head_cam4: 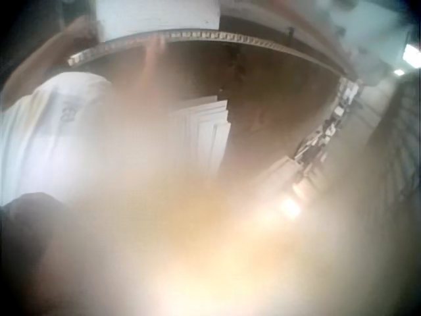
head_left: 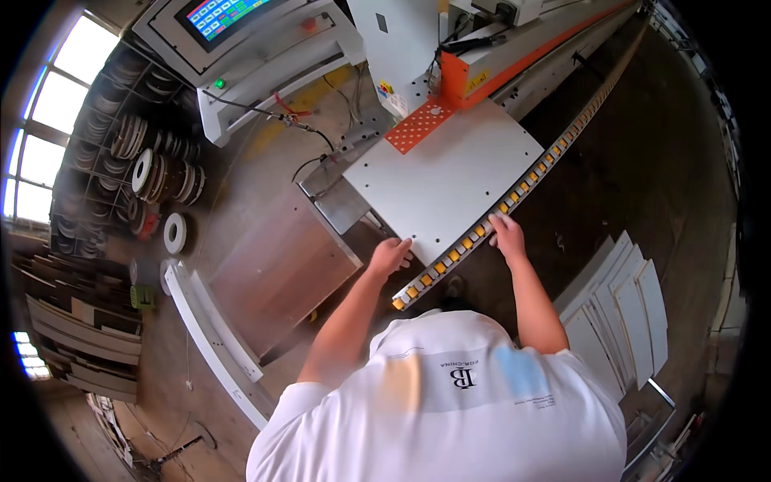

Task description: The person repeatedly picks up white rectangular panels from a stack on the floor and places them onto a machine conveyor belt. The person handles the panels one at a time, positioning them on the belt before they are processed by the machinery.

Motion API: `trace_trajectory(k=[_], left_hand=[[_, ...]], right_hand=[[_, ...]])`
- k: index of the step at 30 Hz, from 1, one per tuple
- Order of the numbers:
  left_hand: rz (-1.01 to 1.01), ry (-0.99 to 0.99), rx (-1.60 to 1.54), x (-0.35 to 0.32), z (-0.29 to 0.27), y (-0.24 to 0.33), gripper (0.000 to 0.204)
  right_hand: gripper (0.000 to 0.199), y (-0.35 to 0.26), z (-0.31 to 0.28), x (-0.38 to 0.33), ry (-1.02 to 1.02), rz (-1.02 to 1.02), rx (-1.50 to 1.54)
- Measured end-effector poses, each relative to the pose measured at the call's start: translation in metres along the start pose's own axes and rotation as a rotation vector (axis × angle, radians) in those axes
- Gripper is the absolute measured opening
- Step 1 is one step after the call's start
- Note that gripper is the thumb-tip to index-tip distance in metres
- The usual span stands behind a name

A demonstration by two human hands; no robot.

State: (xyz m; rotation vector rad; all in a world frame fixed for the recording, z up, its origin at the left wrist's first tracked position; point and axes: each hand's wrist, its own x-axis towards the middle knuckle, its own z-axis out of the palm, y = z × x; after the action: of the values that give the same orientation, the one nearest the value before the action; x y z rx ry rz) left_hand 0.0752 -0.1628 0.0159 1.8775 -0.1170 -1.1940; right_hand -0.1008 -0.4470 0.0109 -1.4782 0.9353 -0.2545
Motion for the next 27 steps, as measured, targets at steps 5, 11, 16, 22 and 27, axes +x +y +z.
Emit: trace_trajectory(k=[5, 11, 16, 22, 27], left_hand=[[0.575, 0.609, -0.052, 0.074, -0.144, 0.047, 0.033], [0.708, 1.244, 0.477, 0.168, -0.35, 0.119, 0.047], [0.627, 0.862, 0.567, 0.176, -0.344, 0.153, 0.048], [1.311, 0.865, 0.477, 0.062, -0.266, 0.205, 0.033], [1.16, 0.216, 0.333, 0.024, -0.126, 0.186, 0.029]], right_hand=[[0.033, 0.045, -0.015, -0.083, 0.088, 0.076, -0.056], [0.035, 0.182, -0.023, -0.233, 0.243, 0.483, -0.071], [0.031, 0.281, -0.025, -0.408, 0.337, 0.692, -0.13], [0.016, 0.365, 0.042, -0.461, 0.22, 0.417, -1.04], [0.033, 0.285, 0.05, -0.447, 0.525, 0.688, -0.044]])
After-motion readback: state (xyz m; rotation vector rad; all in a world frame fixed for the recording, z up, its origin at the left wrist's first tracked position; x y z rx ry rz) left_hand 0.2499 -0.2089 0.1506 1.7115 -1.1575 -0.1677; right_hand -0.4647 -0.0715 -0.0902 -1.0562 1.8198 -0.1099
